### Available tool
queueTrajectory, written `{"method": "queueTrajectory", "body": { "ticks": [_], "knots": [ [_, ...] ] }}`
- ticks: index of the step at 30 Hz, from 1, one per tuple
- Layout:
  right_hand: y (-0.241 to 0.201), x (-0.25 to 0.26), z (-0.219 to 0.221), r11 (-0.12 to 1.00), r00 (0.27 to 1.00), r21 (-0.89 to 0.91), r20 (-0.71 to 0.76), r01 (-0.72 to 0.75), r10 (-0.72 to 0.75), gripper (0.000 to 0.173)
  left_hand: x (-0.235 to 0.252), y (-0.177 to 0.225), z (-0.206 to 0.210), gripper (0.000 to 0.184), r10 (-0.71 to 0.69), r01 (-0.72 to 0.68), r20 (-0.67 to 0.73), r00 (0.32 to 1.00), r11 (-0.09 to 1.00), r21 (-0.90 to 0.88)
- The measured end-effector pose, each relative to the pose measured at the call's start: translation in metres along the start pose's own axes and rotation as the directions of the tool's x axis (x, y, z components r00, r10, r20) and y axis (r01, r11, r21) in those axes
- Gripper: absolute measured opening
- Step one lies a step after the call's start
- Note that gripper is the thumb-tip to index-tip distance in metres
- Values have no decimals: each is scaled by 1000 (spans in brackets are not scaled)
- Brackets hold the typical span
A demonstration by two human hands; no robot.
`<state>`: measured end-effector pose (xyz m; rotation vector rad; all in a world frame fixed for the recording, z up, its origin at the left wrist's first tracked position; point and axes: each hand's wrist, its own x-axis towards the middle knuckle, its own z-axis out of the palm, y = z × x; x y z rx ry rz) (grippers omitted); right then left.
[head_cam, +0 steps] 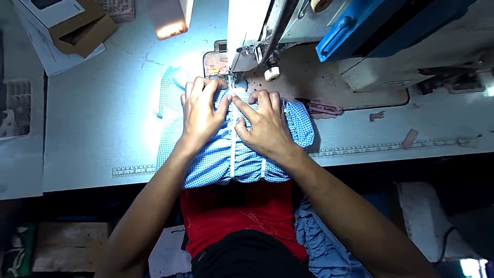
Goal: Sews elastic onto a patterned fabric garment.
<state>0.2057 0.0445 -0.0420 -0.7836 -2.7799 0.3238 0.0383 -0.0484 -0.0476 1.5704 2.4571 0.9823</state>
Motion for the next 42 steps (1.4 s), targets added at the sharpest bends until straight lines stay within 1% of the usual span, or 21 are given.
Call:
{"method": "queueTrajectory", "body": {
  "ticks": [1,2,4,5,6,8,9,10,12,13,14,16,18,20,21,24,27,29,36,42],
  "knots": [
    [3,1,0,999,1000,40,-15,5,-4,55,-11,3,-5,37,79,-79,15,997,997,8],
    [6,2,1,995,999,96,-40,11,-8,55,-24,6,-10,42,162,-163,69,984,986,16],
    [13,4,-1,979,998,202,-61,14,-1,53,-42,9,-16,55,279,-299,245,929,953,51],
    [15,4,-2,973,999,229,-53,12,0,48,-45,8,-18,62,299,-341,322,898,937,80],
    [16,4,-3,970,999,243,-46,11,0,45,-45,5,-20,68,312,-369,363,878,924,96],
    [17,5,-3,970,998,244,-61,12,3,43,-40,1,-23,75,352,-414,374,858,905,97],
    [17,7,-2,973,997,232,-73,16,1,42,-38,-1,-23,73,381,-436,353,855,895,90],
    [17,9,-2,975,996,220,-85,24,-6,42,-35,-4,-21,66,414,-458,317,853,886,74],
    [19,11,-1,976,997,215,-77,27,-11,42,-34,-6,-14,41,486,-502,206,849,864,29],
    [20,14,-2,977,997,212,-70,24,-10,41,-34,-5,-11,32,512,-521,165,843,853,14],
    [20,14,-2,978,998,208,-61,20,-7,41,-37,-2,-10,28,535,-538,142,833,843,-13],
    [19,16,-2,978,998,208,-62,14,-1,41,-49,6,-9,26,584,-577,96,806,812,-89],
    [19,18,-2,976,998,215,-67,13,1,42,-73,20,-5,25,591,-581,21,806,798,-161],
    [19,19,-1,978,999,206,-52,7,4,44,-92,31,-1,23,556,-551,-24,831,815,-179],
    [19,18,-1,979,999,203,-42,-2,11,44,-97,34,0,23,535,-531,-25,844,829,-174],
    [20,20,0,980,999,198,-39,-5,13,43,-97,35,0,23,485,-477,14,874,865,-158],
    [19,23,1,986,999,169,-43,4,3,44,-93,31,-2,24,464,-453,60,884,881,-140],
    [19,27,3,989,999,149,-36,-1,6,46,-88,28,-4,24,467,-454,81,881,880,-139],
    [22,43,8,990,997,137,-70,-14,24,45,-81,21,-9,27,474,-462,117,873,880,-115],
    [20,53,5,990,996,112,-9,-90,92,46,-79,22,-16,33,475,-471,195,858,879,-67]
  ]
}}
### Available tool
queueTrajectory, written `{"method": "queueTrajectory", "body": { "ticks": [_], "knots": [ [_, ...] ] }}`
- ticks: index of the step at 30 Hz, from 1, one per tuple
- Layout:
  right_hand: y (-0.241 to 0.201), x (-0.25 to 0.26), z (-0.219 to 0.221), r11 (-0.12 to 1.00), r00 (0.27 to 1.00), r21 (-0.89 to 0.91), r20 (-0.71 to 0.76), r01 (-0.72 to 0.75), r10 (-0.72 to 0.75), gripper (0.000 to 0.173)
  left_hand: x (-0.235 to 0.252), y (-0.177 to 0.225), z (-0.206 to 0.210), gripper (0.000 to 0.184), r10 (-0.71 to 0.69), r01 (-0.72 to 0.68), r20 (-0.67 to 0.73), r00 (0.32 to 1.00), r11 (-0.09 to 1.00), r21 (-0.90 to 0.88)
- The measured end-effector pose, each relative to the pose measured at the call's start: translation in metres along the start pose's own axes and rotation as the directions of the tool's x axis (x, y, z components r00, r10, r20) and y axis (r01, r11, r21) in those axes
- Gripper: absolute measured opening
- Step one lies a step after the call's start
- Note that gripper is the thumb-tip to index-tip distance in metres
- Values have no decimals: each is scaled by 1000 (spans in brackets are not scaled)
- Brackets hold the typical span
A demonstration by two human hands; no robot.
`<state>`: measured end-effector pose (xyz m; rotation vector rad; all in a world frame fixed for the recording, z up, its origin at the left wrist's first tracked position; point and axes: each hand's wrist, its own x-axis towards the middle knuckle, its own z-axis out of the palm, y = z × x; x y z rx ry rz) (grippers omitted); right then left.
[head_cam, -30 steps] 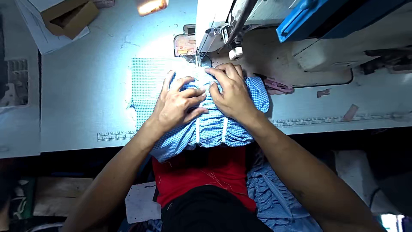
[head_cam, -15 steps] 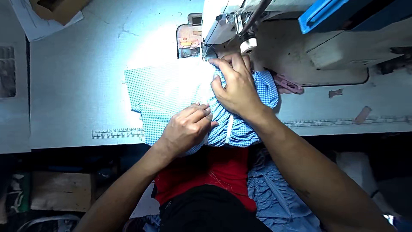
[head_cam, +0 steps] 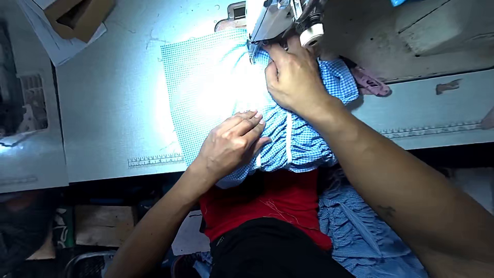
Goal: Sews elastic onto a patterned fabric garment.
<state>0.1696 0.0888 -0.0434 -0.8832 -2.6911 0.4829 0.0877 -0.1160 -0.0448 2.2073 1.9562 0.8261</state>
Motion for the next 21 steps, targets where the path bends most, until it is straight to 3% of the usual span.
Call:
{"method": "queueTrajectory", "body": {
  "ticks": [4,8,15,19,21],
  "knots": [
    [-3,-8,-3,998,990,-16,-131,57,-59,38,0,2,-2,36,1,-2,38,999,1000,26],
    [4,-35,-18,970,972,-70,24,234,-233,42,1,3,-3,40,7,-10,61,998,998,60],
    [17,-32,-17,956,955,-59,-57,289,-292,30,2,5,-2,41,1,-6,71,997,997,75],
    [14,-41,-25,967,972,-97,18,236,-236,42,2,5,-1,40,-2,-3,66,998,997,79],
    [12,-48,-25,964,969,-102,-7,245,-247,37,3,5,-1,40,-1,-4,68,998,996,84]
  ]
}}
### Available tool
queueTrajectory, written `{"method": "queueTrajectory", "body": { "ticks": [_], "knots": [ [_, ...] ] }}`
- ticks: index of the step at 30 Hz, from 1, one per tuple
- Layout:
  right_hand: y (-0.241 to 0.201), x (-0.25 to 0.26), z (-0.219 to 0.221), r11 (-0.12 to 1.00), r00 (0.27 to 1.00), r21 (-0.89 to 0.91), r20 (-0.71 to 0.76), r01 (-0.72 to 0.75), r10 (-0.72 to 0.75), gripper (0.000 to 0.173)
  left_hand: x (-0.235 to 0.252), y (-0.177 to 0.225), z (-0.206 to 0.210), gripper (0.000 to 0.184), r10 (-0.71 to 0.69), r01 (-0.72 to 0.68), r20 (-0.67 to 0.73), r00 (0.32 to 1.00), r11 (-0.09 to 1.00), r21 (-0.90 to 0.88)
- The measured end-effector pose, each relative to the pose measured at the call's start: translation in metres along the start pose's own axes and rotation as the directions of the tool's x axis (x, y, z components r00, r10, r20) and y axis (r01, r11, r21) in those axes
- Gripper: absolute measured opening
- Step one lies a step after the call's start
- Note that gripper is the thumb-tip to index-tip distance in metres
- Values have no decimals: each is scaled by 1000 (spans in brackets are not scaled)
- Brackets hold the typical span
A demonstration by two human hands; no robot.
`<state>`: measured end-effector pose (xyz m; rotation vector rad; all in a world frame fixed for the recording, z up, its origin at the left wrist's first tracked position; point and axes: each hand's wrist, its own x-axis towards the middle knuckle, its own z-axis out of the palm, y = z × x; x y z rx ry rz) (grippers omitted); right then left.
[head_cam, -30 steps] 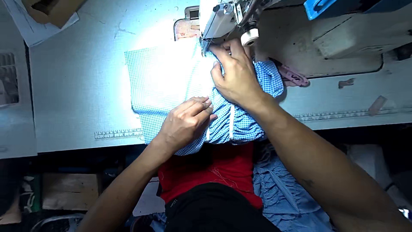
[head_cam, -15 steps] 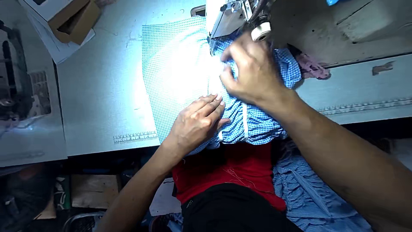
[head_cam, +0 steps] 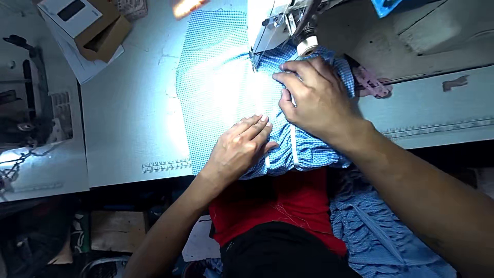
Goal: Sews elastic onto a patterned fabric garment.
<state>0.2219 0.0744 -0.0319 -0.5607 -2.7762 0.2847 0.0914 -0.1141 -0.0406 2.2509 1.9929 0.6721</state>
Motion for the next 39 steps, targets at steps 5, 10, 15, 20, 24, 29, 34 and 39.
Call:
{"method": "queueTrajectory", "body": {
  "ticks": [5,10,15,20,24,29,34,39],
  "knots": [
    [4,-6,1,999,999,-25,-34,31,-32,36,0,1,-1,40,-1,1,3,1000,1000,2],
    [6,-7,0,997,996,-3,-45,71,-71,31,-1,3,-2,39,11,-10,4,1000,1000,-8],
    [6,-4,-6,998,999,-60,19,33,-32,44,-3,3,-3,38,5,-5,-2,1000,1000,1],
    [6,-4,-7,993,993,-6,-3,121,-121,27,-3,4,-3,37,17,-17,0,1000,1000,0],
    [-1,-6,-12,998,997,-37,55,53,-51,40,-4,5,-4,37,9,-9,1,1000,1000,-26],
    [-1,-8,-11,995,995,-36,32,96,-95,29,-3,5,-4,38,15,-14,5,1000,1000,-24],
    [2,-10,-11,998,998,-35,32,53,-52,38,-3,4,-4,36,16,-16,-5,1000,1000,-20],
    [1,-10,-13,996,998,-69,32,48,-46,39,-2,4,-4,37,19,-19,2,1000,1000,-13]
  ]
}}
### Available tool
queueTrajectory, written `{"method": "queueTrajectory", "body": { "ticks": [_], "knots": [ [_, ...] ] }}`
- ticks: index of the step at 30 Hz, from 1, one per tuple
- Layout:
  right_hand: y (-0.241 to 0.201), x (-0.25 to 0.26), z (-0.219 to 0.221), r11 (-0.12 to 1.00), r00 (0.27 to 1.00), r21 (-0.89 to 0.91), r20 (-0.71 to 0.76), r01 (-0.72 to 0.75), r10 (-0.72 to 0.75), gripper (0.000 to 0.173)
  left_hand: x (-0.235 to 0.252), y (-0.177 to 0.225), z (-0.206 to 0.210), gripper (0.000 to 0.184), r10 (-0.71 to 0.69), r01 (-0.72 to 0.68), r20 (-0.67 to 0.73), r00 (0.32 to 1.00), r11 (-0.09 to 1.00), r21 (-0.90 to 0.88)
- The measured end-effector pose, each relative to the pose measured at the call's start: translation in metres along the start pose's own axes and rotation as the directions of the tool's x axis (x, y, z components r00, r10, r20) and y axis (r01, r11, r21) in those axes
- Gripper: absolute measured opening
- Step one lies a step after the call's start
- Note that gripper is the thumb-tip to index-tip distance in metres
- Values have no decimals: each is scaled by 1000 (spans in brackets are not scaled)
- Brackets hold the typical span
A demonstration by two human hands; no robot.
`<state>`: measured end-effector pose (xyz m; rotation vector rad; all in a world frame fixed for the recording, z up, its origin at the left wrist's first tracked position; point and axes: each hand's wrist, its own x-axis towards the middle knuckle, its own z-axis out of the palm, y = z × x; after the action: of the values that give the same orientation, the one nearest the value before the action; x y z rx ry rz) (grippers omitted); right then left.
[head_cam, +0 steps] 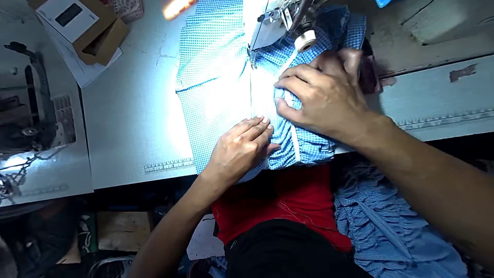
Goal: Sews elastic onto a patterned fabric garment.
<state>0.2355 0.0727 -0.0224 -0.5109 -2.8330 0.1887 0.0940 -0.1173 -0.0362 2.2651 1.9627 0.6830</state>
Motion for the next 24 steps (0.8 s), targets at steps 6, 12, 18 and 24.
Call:
{"method": "queueTrajectory", "body": {
  "ticks": [6,12,18,24],
  "knots": [
    [1,3,0,999,999,-9,11,-41,41,35,1,0,0,38,-5,5,15,1000,1000,12],
    [0,2,4,999,999,-4,-7,-38,38,38,-2,3,-1,40,-17,17,27,999,1000,-5],
    [0,2,4,999,1000,44,-19,-4,5,30,-3,4,0,41,-18,18,13,1000,1000,-5],
    [-1,3,1,1000,1000,12,-19,5,-5,33,-5,4,0,41,-18,18,23,1000,1000,0]
  ]
}}
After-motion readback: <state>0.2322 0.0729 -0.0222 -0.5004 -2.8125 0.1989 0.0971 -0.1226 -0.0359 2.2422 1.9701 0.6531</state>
